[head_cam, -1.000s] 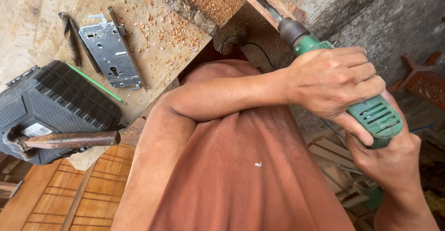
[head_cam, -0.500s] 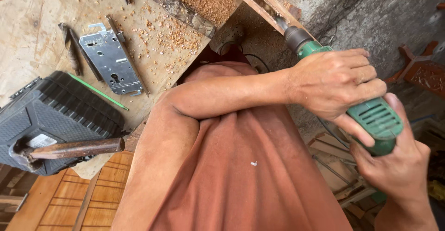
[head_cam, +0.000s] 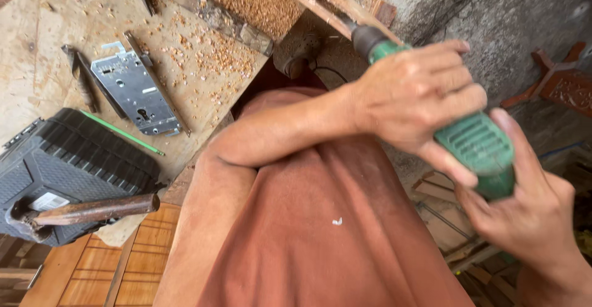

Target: The person uses a green cordless drill to create a hole in a wooden plank. The camera is positioned overhead, showing the hands and the drilling action as wood shavings accumulate around the work area.

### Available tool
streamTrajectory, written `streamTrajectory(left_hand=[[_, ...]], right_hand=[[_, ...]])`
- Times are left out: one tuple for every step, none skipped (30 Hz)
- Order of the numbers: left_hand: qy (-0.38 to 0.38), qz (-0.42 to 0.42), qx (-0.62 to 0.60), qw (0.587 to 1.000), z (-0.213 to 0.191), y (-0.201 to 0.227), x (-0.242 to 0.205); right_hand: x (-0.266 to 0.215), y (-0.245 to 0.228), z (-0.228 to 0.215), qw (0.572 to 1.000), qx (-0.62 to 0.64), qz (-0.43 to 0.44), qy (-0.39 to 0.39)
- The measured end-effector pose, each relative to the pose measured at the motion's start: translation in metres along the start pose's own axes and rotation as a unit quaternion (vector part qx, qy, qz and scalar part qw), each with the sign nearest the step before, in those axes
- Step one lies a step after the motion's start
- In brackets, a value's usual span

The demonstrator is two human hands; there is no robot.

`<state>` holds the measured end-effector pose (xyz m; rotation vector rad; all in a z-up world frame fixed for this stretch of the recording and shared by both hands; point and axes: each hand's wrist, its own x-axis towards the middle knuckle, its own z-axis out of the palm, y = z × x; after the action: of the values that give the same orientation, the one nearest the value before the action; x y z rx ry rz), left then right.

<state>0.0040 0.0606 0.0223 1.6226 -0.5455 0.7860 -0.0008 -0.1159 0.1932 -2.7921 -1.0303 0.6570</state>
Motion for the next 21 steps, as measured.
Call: streamTrajectory(left_hand=[[0.01,-0.004,-0.005,1.0,0.001,0.002,-0.001],[0.008,-0.001,-0.001,1.0,0.002,0.0,-0.001],[0.005,-0.003,0.001,1.0,0.003,0.001,-0.004],[0.003,-0.004,0.002,1.0,0.002,0.003,-0.009],[0.006,-0.009,0.006,1.0,0.001,-0.001,-0.008],[0.009,-0.013,0.01,1.0,-0.004,-0.003,-0.009],[0.016,-0.018,0.019,1.0,-0.01,-0.007,-0.007],[0.026,-0.011,0.016,0.999,-0.012,-0.009,-0.002],[0.038,-0.016,0.012,0.999,-0.014,-0.005,0.0],[0.051,-0.02,0.008,0.998,-0.013,-0.004,0.005],[0.066,-0.004,0.006,0.998,-0.013,-0.003,0.008],[0.082,0.012,0.004,0.997,-0.014,-0.006,0.013],[0.095,0.029,-0.002,0.995,-0.012,-0.007,0.018],[0.089,0.007,0.007,0.996,-0.018,-0.008,0.013],[0.082,-0.005,0.014,0.997,-0.025,-0.013,0.009],[0.074,-0.017,0.021,0.997,-0.033,-0.017,0.006],[0.082,-0.011,0.037,0.996,-0.039,-0.022,0.004],[0.09,-0.005,0.053,0.994,-0.042,-0.024,0.006],[0.101,-0.013,0.075,0.992,-0.045,-0.021,0.003],[0.113,-0.007,0.052,0.992,-0.043,-0.016,0.003],[0.123,0.006,0.031,0.992,-0.04,-0.013,0.008]], right_hand=[[0.0,-0.004,-0.007,1.0,-0.002,-0.003,-0.001],[0.004,-0.004,-0.009,1.0,-0.009,-0.003,-0.007],[0.004,-0.007,-0.011,1.0,-0.014,-0.001,-0.016],[0.008,-0.005,-0.011,0.999,-0.025,0.005,-0.03],[0.012,-0.004,-0.009,0.999,-0.04,0.011,-0.032],[0.013,-0.006,-0.01,0.998,-0.056,-0.003,-0.037],[0.017,-0.007,-0.014,0.996,-0.073,-0.023,-0.042],[0.022,-0.01,-0.016,0.994,-0.09,-0.042,-0.047],[0.023,-0.014,-0.022,0.996,-0.063,-0.027,-0.059],[0.024,-0.021,-0.03,0.997,-0.035,-0.011,-0.071],[0.026,-0.027,-0.036,0.997,-0.009,0.01,-0.081],[0.034,-0.03,-0.039,0.997,0.007,-0.005,-0.083],[0.041,-0.034,-0.041,0.996,0.024,-0.017,-0.082],[0.048,-0.036,-0.041,0.994,0.023,-0.007,-0.105],[0.055,-0.038,-0.039,0.993,0.019,0.004,-0.117],[0.064,-0.037,-0.035,0.988,-0.002,0.037,-0.152],[0.069,-0.037,-0.034,0.98,-0.027,0.068,-0.185],[0.068,-0.039,-0.036,0.98,-0.035,0.089,-0.177],[0.065,-0.04,-0.037,0.977,-0.041,0.102,-0.182],[0.061,-0.04,-0.038,0.974,-0.048,0.115,-0.187],[0.054,-0.038,-0.04,0.983,-0.024,0.088,-0.161]])
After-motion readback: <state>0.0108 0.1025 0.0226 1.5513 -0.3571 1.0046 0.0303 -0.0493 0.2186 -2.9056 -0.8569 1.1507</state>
